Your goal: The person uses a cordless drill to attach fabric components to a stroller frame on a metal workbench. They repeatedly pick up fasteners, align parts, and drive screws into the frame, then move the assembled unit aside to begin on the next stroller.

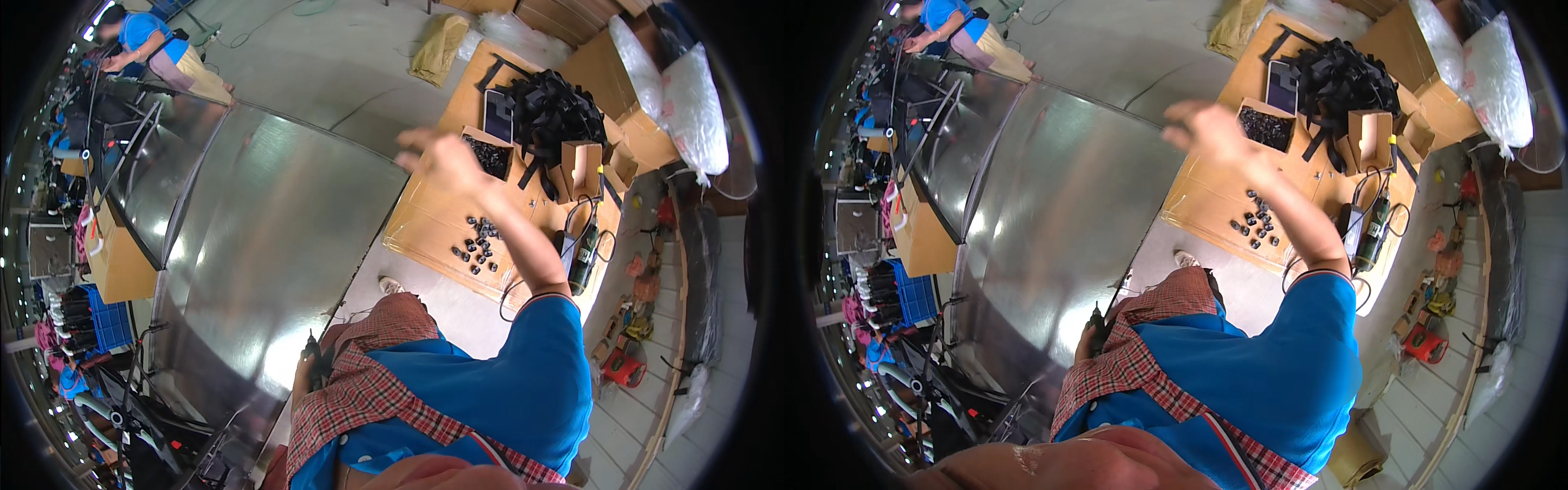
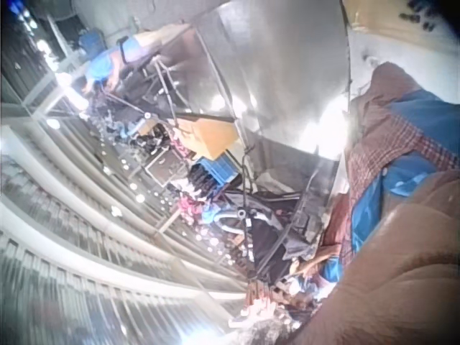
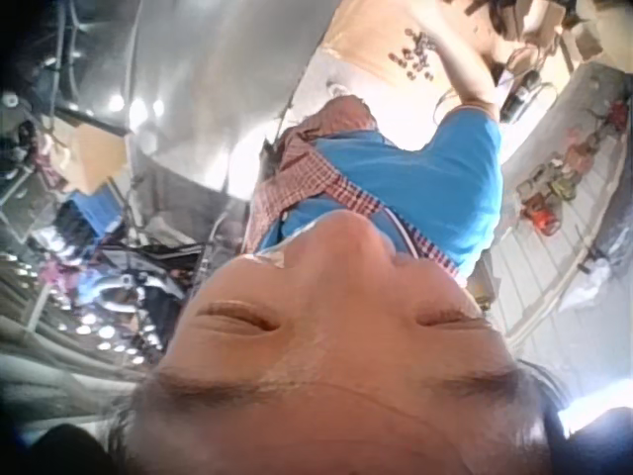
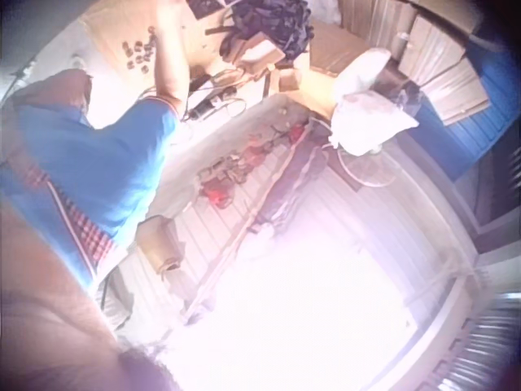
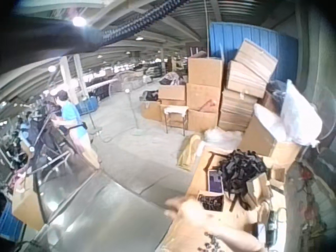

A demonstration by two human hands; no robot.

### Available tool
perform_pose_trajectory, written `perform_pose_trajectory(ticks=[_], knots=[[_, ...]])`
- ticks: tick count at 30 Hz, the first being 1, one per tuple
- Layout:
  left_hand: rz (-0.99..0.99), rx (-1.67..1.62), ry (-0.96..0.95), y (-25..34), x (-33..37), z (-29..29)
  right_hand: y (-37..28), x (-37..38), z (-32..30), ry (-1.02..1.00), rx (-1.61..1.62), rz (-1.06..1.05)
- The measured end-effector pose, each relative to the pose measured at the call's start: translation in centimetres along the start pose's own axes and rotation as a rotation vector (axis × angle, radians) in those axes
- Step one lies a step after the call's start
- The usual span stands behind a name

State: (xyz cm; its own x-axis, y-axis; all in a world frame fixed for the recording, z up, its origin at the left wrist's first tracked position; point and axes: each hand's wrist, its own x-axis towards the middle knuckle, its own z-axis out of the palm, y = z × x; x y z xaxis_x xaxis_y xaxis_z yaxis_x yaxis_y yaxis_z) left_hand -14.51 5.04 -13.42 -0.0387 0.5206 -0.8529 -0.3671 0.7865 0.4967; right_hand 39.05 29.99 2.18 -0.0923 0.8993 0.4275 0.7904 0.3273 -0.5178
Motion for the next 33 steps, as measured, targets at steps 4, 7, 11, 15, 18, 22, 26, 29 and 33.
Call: perform_pose_trajectory(ticks=[4, 7, 11, 15, 18, 22, 26, 29, 33], knots=[[0.014, 0.013, 0.021, -0.1, 0.5, -1.3, -6.1, -4.4, 2.3, -0.435, 0.313, -0.019], [0.041, 0.035, 0.026, 0.8, 2.0, -2.1, -7.2, -7.5, 3.5, -0.643, 0.308, 0.013], [0.136, 0.170, 0.248, 2.0, 4.3, -1.7, -6.6, -12.4, 6.9, -0.753, 0.368, -0.011], [0.363, 0.445, 0.579, 0.1, 9.6, -8.4, -9.2, -14.1, 7.5, -0.960, 0.371, 0.004], [0.443, 0.579, 0.573, 0.1, 11.2, -13.0, -10.1, -15.7, 8.8, -1.007, 0.342, -0.090], [0.323, 0.771, 0.846, -0.1, 11.3, -13.2, -9.4, -17.7, 11.5, -1.082, 0.329, -0.118], [0.150, 0.784, 0.905, 0.5, 10.7, -11.1, -11.5, -15.1, 10.9, -1.232, 0.337, -0.079], [0.131, 0.768, 0.883, -1.4, 9.9, -11.3, -12.4, -14.0, 11.7, -1.251, 0.338, -0.215], [0.166, 0.787, 0.824, -1.8, 8.0, -11.2, -15.0, -12.5, 13.4, -1.251, 0.301, -0.341]])
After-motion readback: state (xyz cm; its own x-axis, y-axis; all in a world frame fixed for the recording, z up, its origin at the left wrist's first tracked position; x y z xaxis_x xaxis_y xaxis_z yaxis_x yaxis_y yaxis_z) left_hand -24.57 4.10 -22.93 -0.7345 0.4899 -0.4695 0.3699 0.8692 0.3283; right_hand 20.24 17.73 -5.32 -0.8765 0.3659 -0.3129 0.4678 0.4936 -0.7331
